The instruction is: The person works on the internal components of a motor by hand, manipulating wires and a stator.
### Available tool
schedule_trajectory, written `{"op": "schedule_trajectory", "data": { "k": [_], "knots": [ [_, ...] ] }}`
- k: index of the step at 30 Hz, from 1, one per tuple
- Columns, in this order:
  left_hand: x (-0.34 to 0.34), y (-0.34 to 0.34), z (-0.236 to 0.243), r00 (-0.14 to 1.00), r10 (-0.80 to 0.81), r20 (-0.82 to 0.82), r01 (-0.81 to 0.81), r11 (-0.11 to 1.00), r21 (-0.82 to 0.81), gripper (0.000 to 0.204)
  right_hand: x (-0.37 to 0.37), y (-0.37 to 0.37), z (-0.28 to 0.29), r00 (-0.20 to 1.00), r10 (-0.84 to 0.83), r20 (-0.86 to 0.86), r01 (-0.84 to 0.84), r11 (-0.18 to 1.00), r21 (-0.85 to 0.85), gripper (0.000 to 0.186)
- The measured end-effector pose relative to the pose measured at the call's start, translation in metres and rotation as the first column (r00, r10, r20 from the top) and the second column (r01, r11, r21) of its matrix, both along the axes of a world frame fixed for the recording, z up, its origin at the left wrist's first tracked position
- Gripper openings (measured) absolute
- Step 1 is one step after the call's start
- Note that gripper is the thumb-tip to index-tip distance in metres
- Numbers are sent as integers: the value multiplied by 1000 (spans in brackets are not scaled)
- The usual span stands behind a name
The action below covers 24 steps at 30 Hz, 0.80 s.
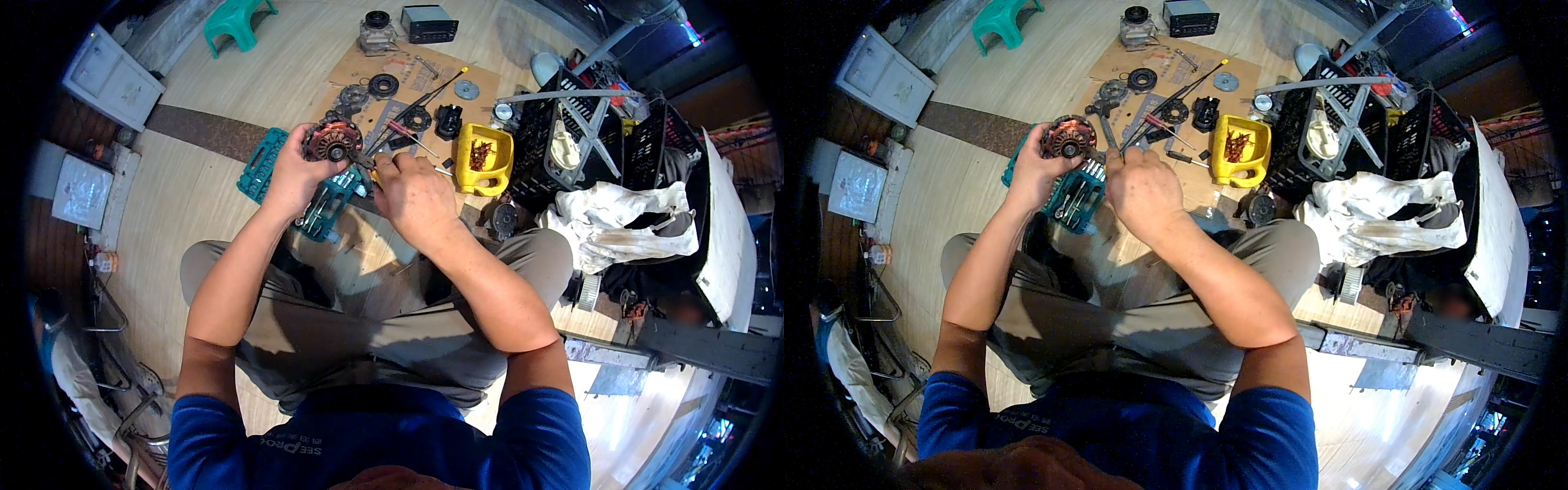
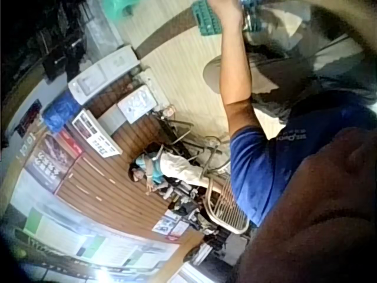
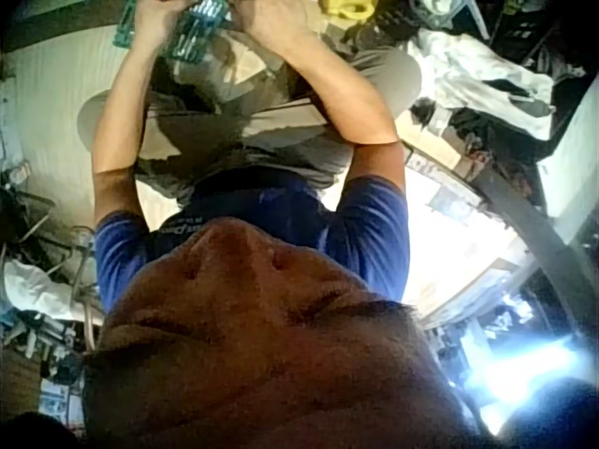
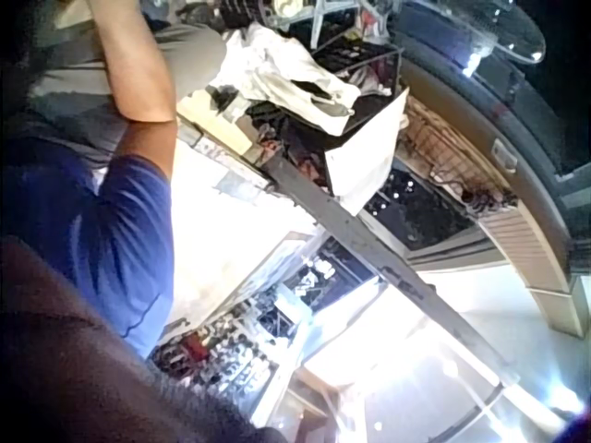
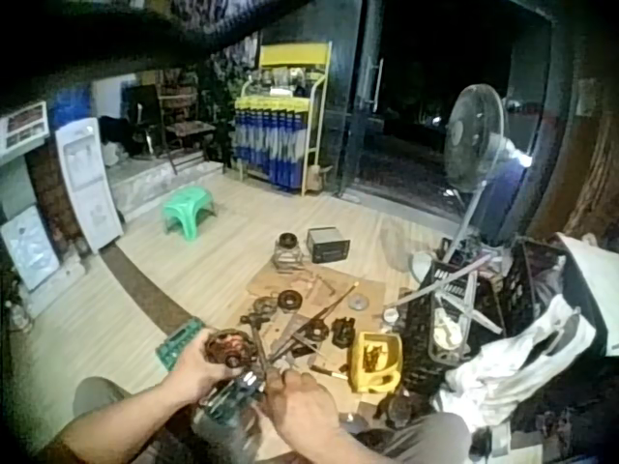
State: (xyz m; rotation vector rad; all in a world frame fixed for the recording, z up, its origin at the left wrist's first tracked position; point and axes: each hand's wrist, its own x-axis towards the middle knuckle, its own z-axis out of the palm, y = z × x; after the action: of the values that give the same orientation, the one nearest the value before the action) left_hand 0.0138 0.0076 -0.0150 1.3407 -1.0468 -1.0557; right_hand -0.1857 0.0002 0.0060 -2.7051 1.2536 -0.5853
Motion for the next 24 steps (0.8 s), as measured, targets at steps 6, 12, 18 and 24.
{"op": "schedule_trajectory", "data": {
  "k": [6, 12, 18, 24],
  "knots": [
    [6, 1, -2, 956, -71, -285, 84, 996, 35, 53, 2, -1, 1, 999, 14, 34, -14, 1000, -2, 39],
    [9, 2, 2, 922, -88, -377, 121, 990, 67, 53, 1, -2, 0, 996, 58, 68, -58, 998, 2, 38],
    [11, 2, -3, 978, -74, -196, 81, 996, 26, 49, 4, 1, 10, 999, 48, 17, -49, 997, 60, 33],
    [16, 1, 2, 926, -46, -374, 97, 988, 119, 55, 3, -1, 12, 953, 76, 294, -144, 965, 218, 39]
  ]
}}
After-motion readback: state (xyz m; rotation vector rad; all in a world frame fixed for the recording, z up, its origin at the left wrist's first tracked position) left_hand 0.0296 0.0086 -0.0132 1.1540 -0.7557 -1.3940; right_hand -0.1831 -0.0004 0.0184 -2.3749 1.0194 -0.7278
